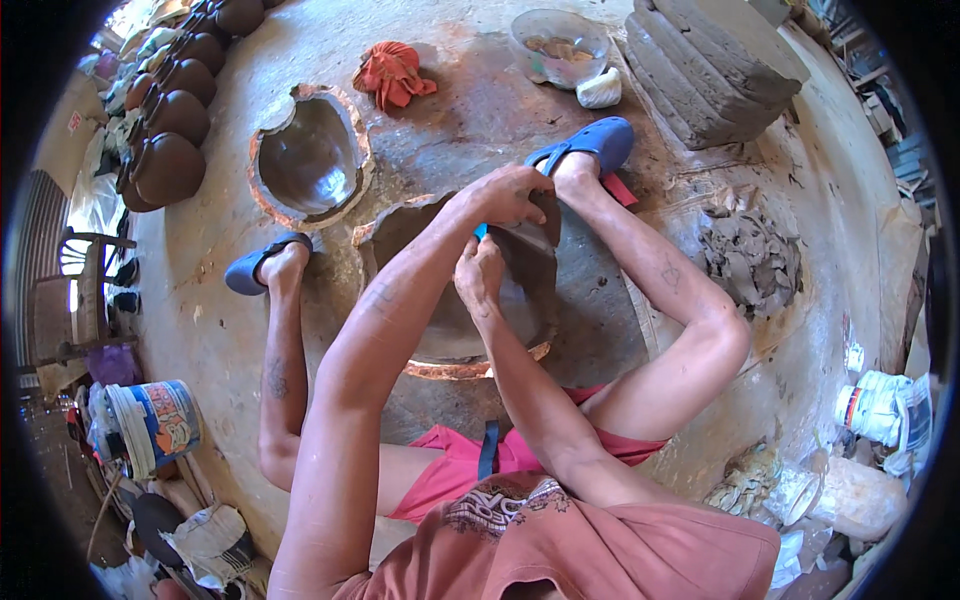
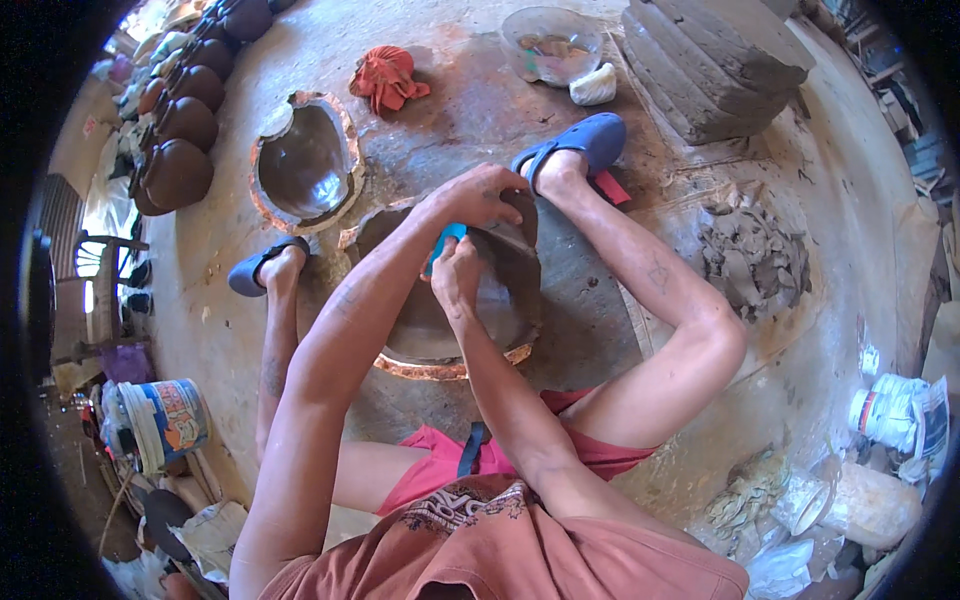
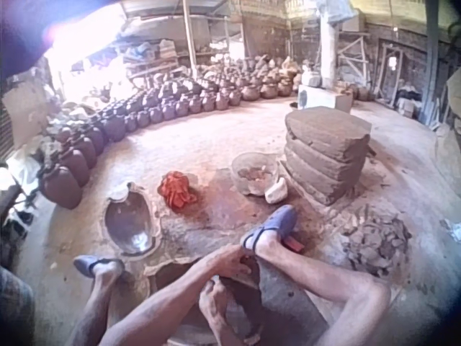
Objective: The person removes a fired clay pot from a plaster mold, wipes the inside of the mold with a cloth, and then applies fresh clay into the mold by hand, smoothing it with a small scraper and a flat wooden tool.
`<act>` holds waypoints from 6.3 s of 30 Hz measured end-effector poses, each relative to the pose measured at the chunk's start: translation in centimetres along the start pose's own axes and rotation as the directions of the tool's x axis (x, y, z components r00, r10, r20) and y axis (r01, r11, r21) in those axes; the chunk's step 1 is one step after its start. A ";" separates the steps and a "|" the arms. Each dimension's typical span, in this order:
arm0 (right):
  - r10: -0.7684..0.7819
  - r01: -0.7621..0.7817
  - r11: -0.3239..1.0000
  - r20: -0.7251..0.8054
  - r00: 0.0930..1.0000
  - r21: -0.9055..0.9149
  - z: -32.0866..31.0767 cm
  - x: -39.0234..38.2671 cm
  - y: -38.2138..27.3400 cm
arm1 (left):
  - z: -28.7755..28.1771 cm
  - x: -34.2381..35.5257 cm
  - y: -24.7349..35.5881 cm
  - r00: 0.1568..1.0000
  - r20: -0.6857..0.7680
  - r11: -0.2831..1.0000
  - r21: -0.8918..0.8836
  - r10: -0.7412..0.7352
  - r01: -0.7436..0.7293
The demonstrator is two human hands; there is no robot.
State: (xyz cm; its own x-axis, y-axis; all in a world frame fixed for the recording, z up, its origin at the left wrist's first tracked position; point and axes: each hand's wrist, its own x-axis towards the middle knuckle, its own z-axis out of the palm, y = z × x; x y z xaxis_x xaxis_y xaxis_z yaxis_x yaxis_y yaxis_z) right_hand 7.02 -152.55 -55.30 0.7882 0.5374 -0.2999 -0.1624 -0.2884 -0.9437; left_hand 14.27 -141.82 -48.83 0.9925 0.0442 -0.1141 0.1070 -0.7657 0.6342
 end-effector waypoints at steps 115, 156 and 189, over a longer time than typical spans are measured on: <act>0.499 0.863 -0.504 0.824 0.268 0.025 3.3 -15.5 0.8 | 27.8 -24.7 6.4 -0.031 0.236 -0.207 -0.901 -0.971 -0.381; -0.618 0.597 0.783 0.101 0.780 0.175 -18.0 -19.1 -18.8 | 1.0 -21.1 23.7 0.561 -0.776 0.754 -0.544 -0.287 -0.367; -0.233 0.821 0.126 0.788 0.570 -0.556 -7.3 9.0 -14.4 | -19.0 -18.7 5.1 0.918 -0.375 0.974 -0.222 -0.128 0.045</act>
State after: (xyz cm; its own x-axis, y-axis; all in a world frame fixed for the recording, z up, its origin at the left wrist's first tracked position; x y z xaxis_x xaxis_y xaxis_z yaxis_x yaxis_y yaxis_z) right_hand 20.82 -149.34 -43.43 0.0192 0.9979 -0.0611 0.9571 -0.0361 -0.2876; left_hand -2.59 -134.39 -28.96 0.9198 0.3792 0.1013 0.1620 -0.6017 0.7821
